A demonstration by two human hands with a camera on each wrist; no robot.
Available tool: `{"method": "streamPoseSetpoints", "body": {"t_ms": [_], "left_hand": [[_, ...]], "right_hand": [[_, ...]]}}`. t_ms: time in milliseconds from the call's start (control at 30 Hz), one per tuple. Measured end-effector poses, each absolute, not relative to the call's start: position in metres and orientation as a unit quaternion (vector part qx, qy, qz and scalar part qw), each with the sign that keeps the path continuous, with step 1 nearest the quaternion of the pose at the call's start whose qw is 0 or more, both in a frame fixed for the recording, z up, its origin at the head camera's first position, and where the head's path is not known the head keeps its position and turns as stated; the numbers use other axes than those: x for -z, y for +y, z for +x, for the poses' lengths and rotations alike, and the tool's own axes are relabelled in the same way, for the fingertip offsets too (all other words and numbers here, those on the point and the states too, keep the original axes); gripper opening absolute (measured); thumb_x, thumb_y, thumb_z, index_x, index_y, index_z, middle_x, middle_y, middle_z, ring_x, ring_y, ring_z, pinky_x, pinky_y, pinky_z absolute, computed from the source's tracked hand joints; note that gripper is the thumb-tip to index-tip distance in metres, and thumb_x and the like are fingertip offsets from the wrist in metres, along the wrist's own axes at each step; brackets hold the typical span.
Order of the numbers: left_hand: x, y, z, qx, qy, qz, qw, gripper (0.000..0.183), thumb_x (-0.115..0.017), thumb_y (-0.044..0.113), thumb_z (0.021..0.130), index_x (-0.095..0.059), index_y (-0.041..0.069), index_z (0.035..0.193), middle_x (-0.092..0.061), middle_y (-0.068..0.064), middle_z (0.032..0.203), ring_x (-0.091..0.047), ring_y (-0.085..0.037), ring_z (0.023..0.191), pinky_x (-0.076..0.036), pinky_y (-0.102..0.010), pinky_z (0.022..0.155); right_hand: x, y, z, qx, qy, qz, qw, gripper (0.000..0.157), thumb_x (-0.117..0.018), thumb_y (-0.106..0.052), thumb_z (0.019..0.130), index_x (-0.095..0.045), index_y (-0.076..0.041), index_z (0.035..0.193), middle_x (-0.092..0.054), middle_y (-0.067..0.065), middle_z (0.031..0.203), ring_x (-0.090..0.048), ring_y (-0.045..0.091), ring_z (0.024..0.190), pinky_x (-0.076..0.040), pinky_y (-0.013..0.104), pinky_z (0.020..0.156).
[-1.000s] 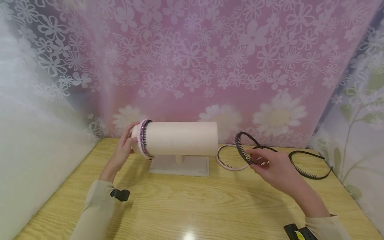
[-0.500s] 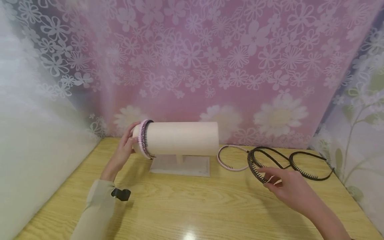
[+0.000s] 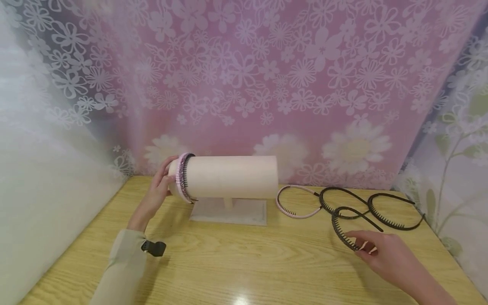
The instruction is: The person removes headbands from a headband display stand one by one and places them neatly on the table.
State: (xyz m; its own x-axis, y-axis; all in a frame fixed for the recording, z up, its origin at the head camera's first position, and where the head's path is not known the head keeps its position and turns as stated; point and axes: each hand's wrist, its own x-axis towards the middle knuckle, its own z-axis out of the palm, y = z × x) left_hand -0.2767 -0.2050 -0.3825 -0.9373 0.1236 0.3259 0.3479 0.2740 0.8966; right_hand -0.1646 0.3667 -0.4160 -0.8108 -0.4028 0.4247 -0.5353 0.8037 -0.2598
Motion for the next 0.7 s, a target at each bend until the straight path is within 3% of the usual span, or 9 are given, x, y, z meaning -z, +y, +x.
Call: {"method": "streamPoseSetpoints", "body": {"t_ms": [300,533,700], "left_hand": [[0.381,-0.205,-0.277,0.587,-0.789,-0.154,0.098,0.053,-0.038,0.020,0.108,-0.032,0.034,0.159,-0.044,-0.010,0.155,-0.061,-0.018,0.107,-0.059,-0.050,0.079],[0.383,-0.206,-0.277,0.584,-0.792,-0.152,0.094,0.052,-0.038,0.022,0.109,-0.031,0.034,0.160,-0.043,-0.009,0.156,-0.061,-0.019,0.107,-0.058,-0.041,0.076],[0.383,-0.207,-0.278,0.587,-0.790,-0.153,0.090,0.052,-0.037,0.022,0.109,-0.031,0.038,0.159,-0.042,-0.010,0.156,-0.061,-0.018,0.107,-0.058,-0.043,0.078]], "right_hand": [[0.421,0.386,-0.161,-0.137,-0.965,0.198,0.108,0.041,-0.086,0.004,0.069,-0.076,-0.007,0.108,-0.059,-0.020,0.075,-0.054,-0.011,0.062,-0.049,0.019,0.055],[0.422,0.399,-0.159,-0.102,-0.983,0.150,0.040,0.037,-0.083,0.001,0.074,-0.075,-0.005,0.110,-0.060,-0.015,0.077,-0.057,-0.007,0.060,-0.050,0.021,0.057],[0.425,0.409,-0.158,-0.095,-0.987,0.132,0.009,0.037,-0.081,0.000,0.077,-0.074,-0.005,0.113,-0.061,-0.013,0.077,-0.057,-0.006,0.061,-0.050,0.021,0.058]]}}
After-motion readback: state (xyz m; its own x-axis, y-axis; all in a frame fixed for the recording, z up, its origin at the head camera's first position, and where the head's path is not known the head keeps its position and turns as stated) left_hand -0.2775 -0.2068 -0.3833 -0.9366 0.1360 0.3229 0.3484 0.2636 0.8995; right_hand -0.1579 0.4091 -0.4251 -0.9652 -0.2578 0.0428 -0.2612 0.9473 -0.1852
